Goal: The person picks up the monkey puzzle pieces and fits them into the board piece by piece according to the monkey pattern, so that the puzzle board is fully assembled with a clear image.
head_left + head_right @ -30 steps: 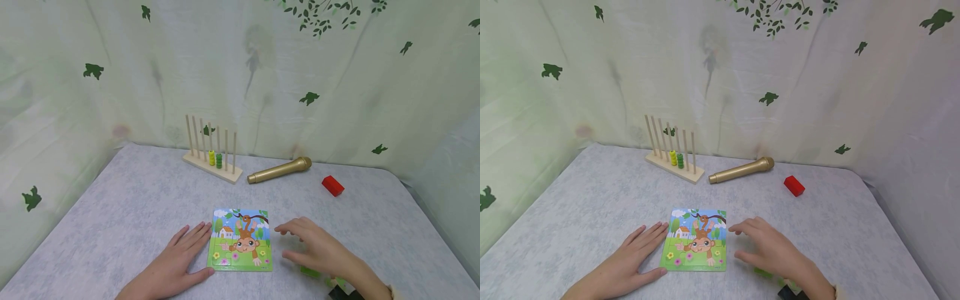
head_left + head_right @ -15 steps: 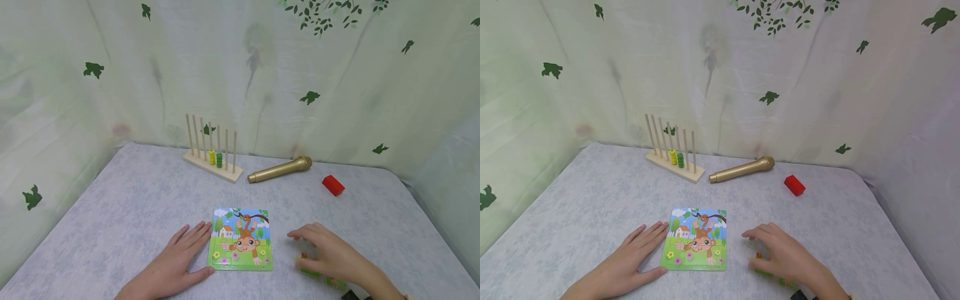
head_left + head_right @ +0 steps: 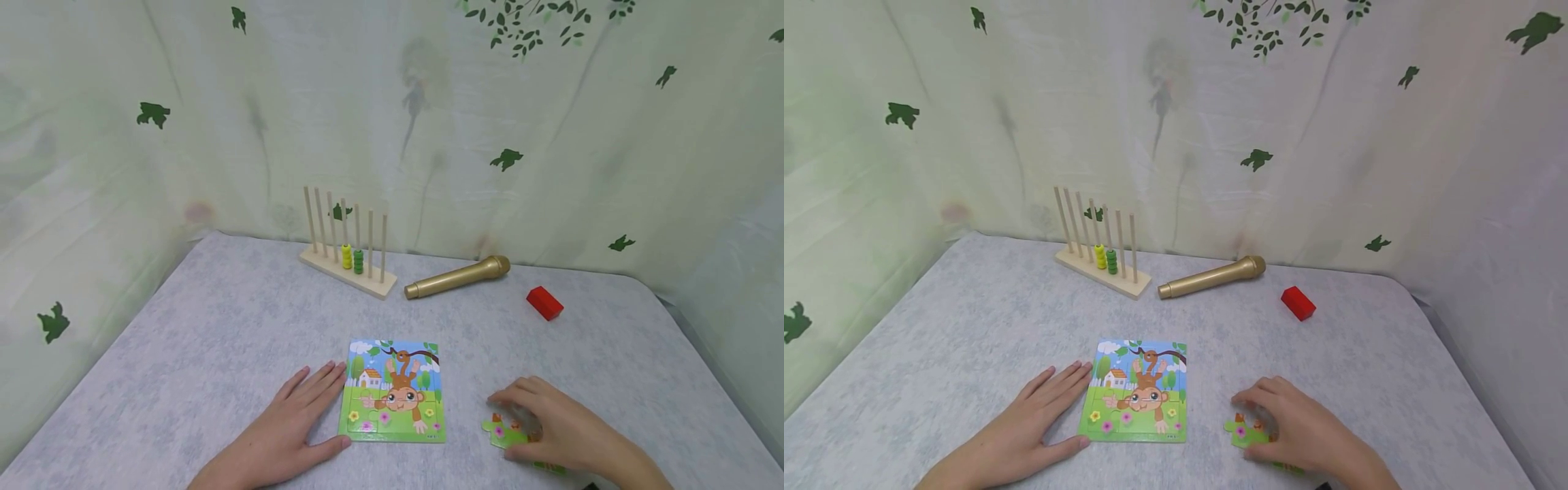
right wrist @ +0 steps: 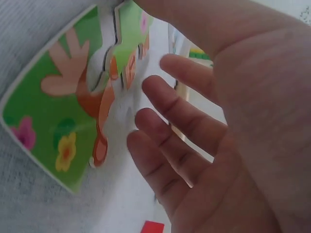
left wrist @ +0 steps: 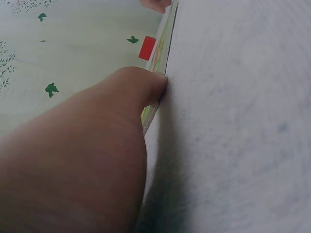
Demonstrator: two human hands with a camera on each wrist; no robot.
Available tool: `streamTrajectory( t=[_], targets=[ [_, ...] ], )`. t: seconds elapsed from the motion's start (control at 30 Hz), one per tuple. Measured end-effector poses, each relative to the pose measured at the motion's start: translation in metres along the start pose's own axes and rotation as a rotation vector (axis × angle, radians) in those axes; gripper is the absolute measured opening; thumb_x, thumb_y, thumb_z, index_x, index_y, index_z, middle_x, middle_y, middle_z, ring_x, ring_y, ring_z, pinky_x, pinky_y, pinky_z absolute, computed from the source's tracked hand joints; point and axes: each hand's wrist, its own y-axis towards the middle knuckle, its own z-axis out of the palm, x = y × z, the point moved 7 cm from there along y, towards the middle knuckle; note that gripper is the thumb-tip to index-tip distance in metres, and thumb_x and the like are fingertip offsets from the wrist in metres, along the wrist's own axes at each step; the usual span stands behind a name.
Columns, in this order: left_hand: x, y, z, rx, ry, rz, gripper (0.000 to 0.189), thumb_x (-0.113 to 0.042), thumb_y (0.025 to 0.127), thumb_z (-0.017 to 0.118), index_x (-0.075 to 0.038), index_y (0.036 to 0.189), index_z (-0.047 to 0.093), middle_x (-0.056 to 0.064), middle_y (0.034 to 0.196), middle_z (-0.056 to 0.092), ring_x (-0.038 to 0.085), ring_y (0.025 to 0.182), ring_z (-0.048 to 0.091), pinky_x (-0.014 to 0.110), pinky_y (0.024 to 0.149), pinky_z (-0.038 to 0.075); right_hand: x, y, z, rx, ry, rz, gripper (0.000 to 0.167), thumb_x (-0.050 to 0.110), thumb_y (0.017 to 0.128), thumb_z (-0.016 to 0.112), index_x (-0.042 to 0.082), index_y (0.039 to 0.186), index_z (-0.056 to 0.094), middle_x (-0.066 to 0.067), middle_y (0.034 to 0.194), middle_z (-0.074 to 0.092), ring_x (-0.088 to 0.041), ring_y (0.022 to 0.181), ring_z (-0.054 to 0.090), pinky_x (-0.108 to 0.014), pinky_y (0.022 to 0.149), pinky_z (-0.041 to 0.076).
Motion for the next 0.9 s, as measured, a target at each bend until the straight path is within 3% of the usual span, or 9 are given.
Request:
streamTrajectory(
  t=[0.23, 0.6, 0.9],
  targets=[
    [0.0, 0.0, 0.001, 0.02, -0.022, -0.013, 0.085, -0.068, 0.099, 0.051, -0.008, 0.158, 0.041, 0.002, 0.167, 0.035, 0.024, 0.154, 0.034, 0.016, 0.123, -0.01, -0.006, -0.003, 0.002, 0.027, 0.065, -0.018, 0.046, 0.059, 0.082, 0.081, 0.036, 0.121, 0.071, 0.023, 0.096, 0.055, 0.002, 0.083, 0.046, -0.016, 0.063, 0.045],
    [0.001, 0.0, 0.0, 0.028, -0.022, -0.02, 0.085, -0.068, 0.099, 0.051, -0.008, 0.159, 0.041, 0.001, 0.167, 0.035, 0.024, 0.154, 0.033, 0.016, 0.123, -0.011, -0.001, 0.002, 0.001, 0.04, 0.034, -0.082, 0.037, 0.048, 0.088, 0.081, 0.035, 0.122, 0.074, 0.024, 0.094, 0.054, 0.006, 0.076, 0.047, -0.015, 0.06, 0.046],
    [0.002, 0.0, 0.002, 0.056, -0.04, -0.039, 0.087, -0.07, 0.098, 0.049, -0.009, 0.159, 0.04, 0.0, 0.168, 0.033, 0.024, 0.155, 0.032, 0.015, 0.122, -0.012, 0.007, 0.008, -0.008, -0.007, -0.039, -0.092, 0.032, 0.044, 0.087, 0.081, 0.037, 0.118, 0.075, 0.026, 0.092, 0.054, 0.004, 0.081, 0.05, -0.016, 0.065, 0.047]
  ],
)
